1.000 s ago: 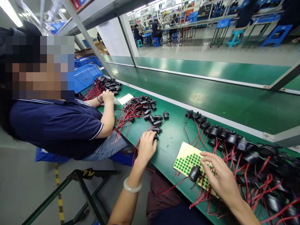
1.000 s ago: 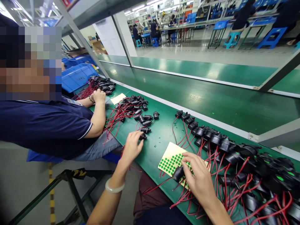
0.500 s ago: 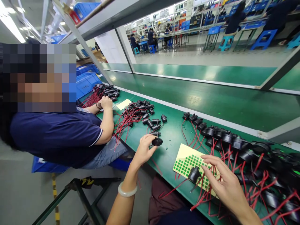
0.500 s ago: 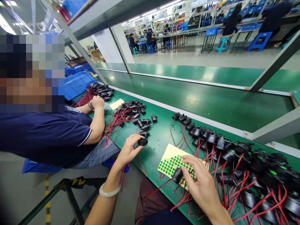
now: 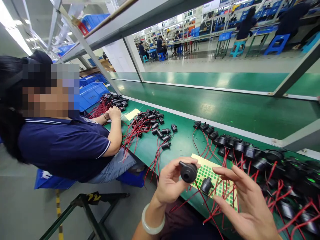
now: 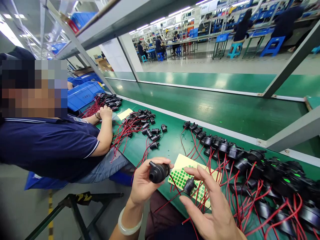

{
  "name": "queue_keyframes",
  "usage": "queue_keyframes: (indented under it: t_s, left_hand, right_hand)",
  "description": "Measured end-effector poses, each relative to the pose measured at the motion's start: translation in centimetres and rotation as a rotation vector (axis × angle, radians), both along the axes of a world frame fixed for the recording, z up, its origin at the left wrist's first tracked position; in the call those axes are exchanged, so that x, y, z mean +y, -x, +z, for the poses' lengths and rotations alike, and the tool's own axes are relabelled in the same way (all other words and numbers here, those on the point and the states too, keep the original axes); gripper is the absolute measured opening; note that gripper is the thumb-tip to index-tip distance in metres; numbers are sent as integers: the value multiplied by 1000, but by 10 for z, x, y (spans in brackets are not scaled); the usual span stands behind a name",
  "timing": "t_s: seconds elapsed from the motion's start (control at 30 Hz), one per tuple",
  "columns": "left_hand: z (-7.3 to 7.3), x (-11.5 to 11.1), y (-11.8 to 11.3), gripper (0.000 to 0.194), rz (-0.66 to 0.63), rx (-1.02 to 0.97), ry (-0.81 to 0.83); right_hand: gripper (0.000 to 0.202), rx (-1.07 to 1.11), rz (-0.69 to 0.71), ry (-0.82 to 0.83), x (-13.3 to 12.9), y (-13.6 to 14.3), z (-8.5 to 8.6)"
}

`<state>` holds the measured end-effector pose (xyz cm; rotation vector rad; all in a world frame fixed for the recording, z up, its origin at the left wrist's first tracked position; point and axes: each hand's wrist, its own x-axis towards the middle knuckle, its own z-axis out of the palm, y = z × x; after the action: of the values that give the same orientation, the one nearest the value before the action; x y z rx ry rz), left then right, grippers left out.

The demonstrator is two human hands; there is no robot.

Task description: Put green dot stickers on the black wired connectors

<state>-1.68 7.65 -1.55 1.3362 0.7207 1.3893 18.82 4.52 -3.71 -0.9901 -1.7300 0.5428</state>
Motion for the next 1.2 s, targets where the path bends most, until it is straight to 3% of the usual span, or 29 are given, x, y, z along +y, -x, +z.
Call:
queue_keyframes:
  t_s: [0.13, 0.23, 0.4, 0.5, 0.6, 0.73, 0.87, 1.0, 1.1, 1.2]
  left_hand:
    - [3, -6, -3, 34, -26, 70, -99]
    - [5, -9, -5, 30, -46, 53, -15]
    - [9, -13, -14, 39, -175, -489, 430]
    - [12, -14, -16, 38, -277, -692, 661]
    - [16, -16, -16, 38, -338, -805, 763]
    - [16, -17, -18, 40, -423, -894, 777]
    - [10, -19, -26, 43, -380, -781, 636]
    - [0, -25, -31, 41, -238, -509, 424]
    - [-2, -30, -30, 34, -239, -302, 345]
    - [1, -34, -27, 29, -239, -171, 286]
  right_hand:
    - [72, -15, 26, -60, -8, 2, 8]
    - [73, -23, 27, -74, -11, 5, 12]
    - [66, 39, -9, -75, -11, 6, 22]
    - [55, 89, -50, -46, -9, 6, 29]
    - [46, 154, -70, 14, -9, 5, 33]
    - [46, 261, -68, 52, -8, 5, 34]
    - [47, 201, -27, 13, -7, 4, 33]
    - [39, -88, 84, -126, -7, 4, 40]
    - [39, -294, 150, -264, -7, 5, 46]
    - [34, -362, 67, -308, -4, 3, 45]
